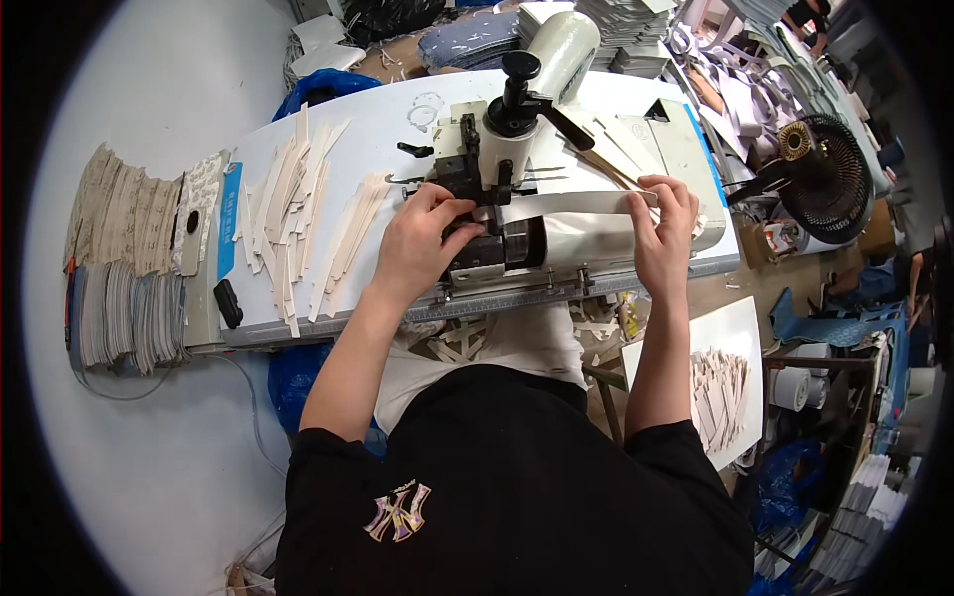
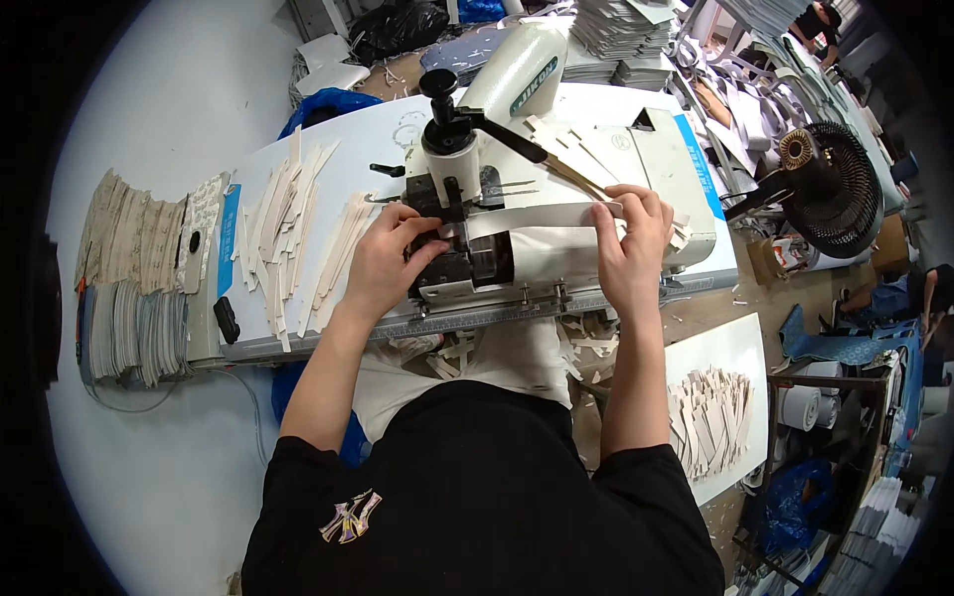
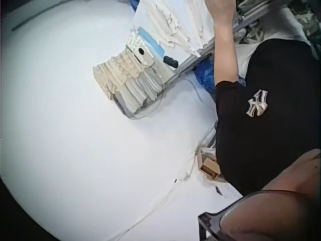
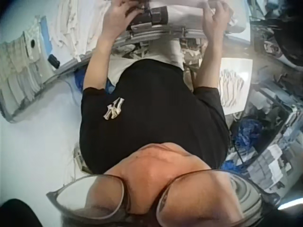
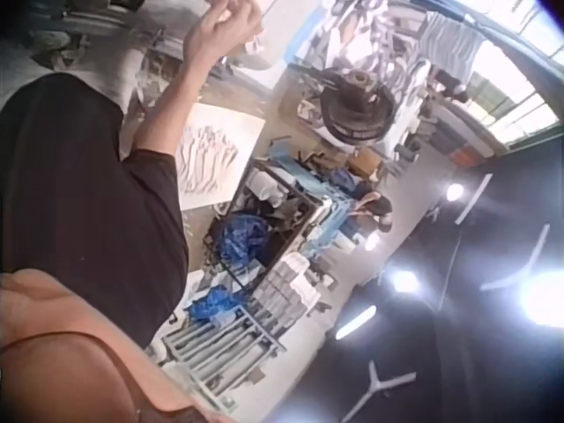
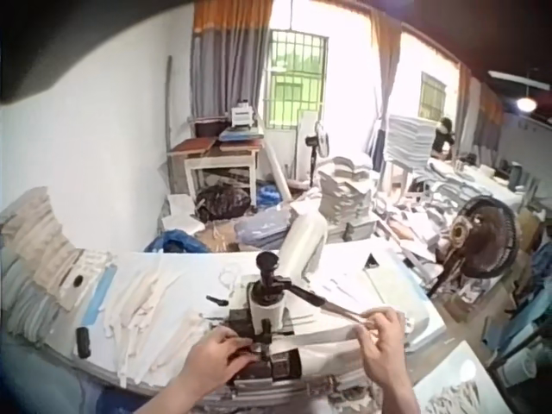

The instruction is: Operating an industrial machine to process and trim white material straps.

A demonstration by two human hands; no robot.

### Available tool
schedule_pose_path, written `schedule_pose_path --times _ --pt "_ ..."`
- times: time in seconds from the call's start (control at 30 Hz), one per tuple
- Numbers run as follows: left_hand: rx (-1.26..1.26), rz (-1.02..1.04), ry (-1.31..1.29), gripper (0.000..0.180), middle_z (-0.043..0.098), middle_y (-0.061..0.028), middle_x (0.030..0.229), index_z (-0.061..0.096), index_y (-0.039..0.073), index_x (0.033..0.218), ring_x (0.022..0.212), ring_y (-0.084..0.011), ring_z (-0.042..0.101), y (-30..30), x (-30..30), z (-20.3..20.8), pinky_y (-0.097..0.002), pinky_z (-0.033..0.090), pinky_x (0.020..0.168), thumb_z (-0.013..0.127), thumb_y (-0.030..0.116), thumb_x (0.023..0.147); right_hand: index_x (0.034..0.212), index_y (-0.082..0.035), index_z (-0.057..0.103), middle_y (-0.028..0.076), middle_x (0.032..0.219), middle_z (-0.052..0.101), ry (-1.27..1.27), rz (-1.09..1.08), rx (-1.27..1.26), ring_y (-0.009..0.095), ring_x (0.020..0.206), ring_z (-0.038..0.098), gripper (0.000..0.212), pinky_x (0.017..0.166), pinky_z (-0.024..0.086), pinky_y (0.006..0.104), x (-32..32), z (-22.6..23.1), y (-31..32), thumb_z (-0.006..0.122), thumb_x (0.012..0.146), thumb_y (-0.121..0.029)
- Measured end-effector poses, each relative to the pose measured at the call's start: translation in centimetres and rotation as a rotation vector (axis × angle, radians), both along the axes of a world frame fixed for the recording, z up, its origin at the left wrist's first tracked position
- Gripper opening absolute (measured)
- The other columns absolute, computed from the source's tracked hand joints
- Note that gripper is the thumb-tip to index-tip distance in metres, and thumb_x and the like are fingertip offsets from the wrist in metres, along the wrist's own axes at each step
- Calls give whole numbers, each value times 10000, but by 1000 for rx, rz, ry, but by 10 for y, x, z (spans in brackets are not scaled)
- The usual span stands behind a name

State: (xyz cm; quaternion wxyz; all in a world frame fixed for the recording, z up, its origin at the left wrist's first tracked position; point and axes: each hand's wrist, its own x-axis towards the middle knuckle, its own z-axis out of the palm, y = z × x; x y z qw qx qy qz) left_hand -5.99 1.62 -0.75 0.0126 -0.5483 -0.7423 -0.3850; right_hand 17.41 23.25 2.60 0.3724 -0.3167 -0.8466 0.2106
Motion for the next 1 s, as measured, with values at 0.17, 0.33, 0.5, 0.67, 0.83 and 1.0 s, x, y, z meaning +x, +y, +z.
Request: schedule_pose_path --times 0.17,0.33,0.5,0.67,0.83,1.0 --pt "13 247 -116 272 690 -100 1130 759 59 1211 997 -295 670 -24 -31 -16 -399 549 850 767 209 983 1044 -32 722 73 1279 664 91 -223 -33 302 1229 515 198 1117 359 439 25 -20 35 662 1040 -221" --pt "-392 744 209 436 664 -125 1253 703 82 1346 1221 -348 604 -78 -84 -82 -468 475 1062 733 343 998 1063 -29 713 94 1339 636 -2 -561 23 328 1297 476 259 1143 307 521 17 -49 44 672 1011 -279" --pt "-483 788 105 454 659 -133 1279 712 82 1336 1240 -345 602 -107 -89 -104 -479 477 1073 750 360 980 1179 -37 691 113 1422 602 -57 -650 102 366 1376 438 331 1169 260 585 13 -39 37 678 990 -308" --pt "-338 735 -111 450 697 -132 1192 730 91 1311 1176 -348 646 -119 -102 -107 -468 508 1036 817 298 921 1366 -78 654 88 1518 579 -14 -527 327 339 1438 424 457 1223 235 549 -6 -34 27 690 1007 -358" --pt "-299 766 -259 470 707 -155 1132 725 82 1336 1066 -297 677 -108 -100 -100 -397 538 965 842 218 901 1556 -114 542 115 1618 499 -293 12 181 324 1503 401 606 1272 219 505 -22 -30 24 676 1032 -387" --pt "-85 572 -168 472 703 -140 1125 711 97 1375 1034 -262 673 -115 -91 -63 -378 543 929 818 198 927 1565 -116 541 128 1650 457 -436 5 310 327 1506 402 587 1274 239 491 -27 -29 13 662 1050 -373"
